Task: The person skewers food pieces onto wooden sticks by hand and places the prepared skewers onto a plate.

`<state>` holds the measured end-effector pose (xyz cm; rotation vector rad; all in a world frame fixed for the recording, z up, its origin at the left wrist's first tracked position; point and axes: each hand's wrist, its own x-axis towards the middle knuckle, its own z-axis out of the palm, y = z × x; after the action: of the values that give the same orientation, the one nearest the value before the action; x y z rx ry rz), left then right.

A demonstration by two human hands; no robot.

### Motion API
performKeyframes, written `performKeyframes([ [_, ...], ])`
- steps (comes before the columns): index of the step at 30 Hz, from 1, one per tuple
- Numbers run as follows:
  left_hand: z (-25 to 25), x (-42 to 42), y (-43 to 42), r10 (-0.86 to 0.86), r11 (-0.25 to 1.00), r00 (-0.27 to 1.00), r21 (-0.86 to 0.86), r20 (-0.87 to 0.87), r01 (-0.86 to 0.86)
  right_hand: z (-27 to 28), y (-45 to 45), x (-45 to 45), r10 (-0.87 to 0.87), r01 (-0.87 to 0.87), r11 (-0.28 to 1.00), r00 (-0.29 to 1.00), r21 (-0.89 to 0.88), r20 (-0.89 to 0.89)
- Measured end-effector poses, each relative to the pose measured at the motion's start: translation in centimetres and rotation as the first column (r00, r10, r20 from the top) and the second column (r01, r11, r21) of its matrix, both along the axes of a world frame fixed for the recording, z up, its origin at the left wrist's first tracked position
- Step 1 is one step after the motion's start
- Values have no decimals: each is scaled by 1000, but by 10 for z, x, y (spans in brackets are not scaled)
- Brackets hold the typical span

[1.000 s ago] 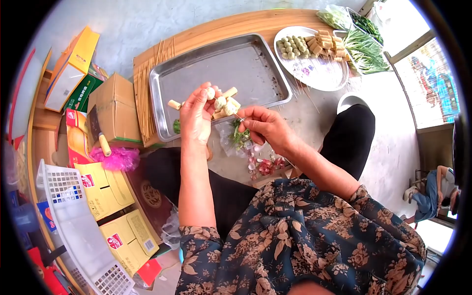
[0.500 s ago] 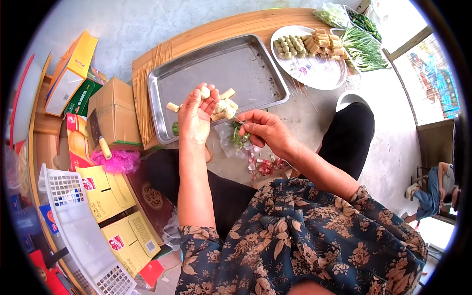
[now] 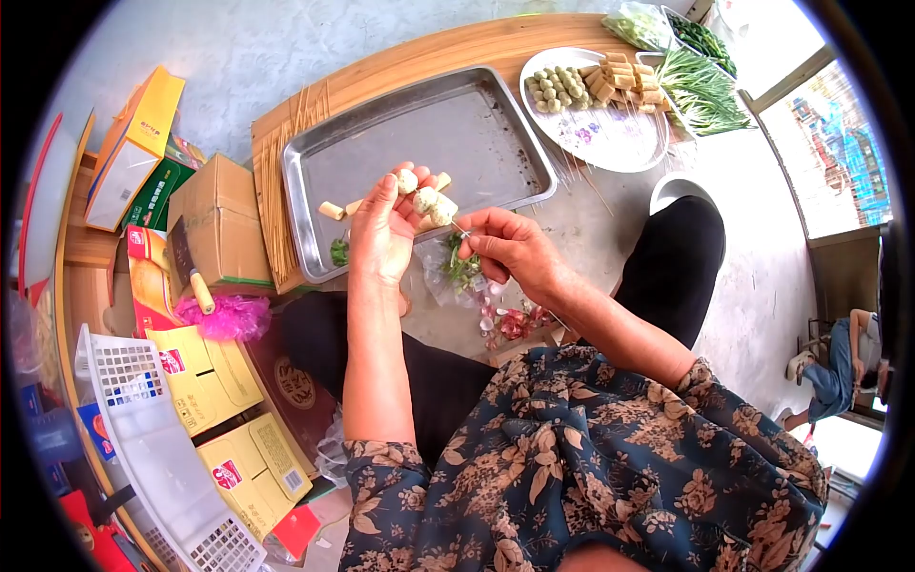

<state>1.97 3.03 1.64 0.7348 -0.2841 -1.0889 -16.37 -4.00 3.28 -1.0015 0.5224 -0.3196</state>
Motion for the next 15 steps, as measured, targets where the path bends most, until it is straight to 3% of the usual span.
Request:
performKeyframes([
  [11, 2, -4, -3, -27, 1000, 1000, -1, 6, 27, -1, 2, 5, -28, 28, 999, 1000, -26, 9],
  [15, 0, -9, -7, 44, 999, 999, -16, -28, -45, -2, 3, 8, -37, 37, 999, 999, -26, 13],
])
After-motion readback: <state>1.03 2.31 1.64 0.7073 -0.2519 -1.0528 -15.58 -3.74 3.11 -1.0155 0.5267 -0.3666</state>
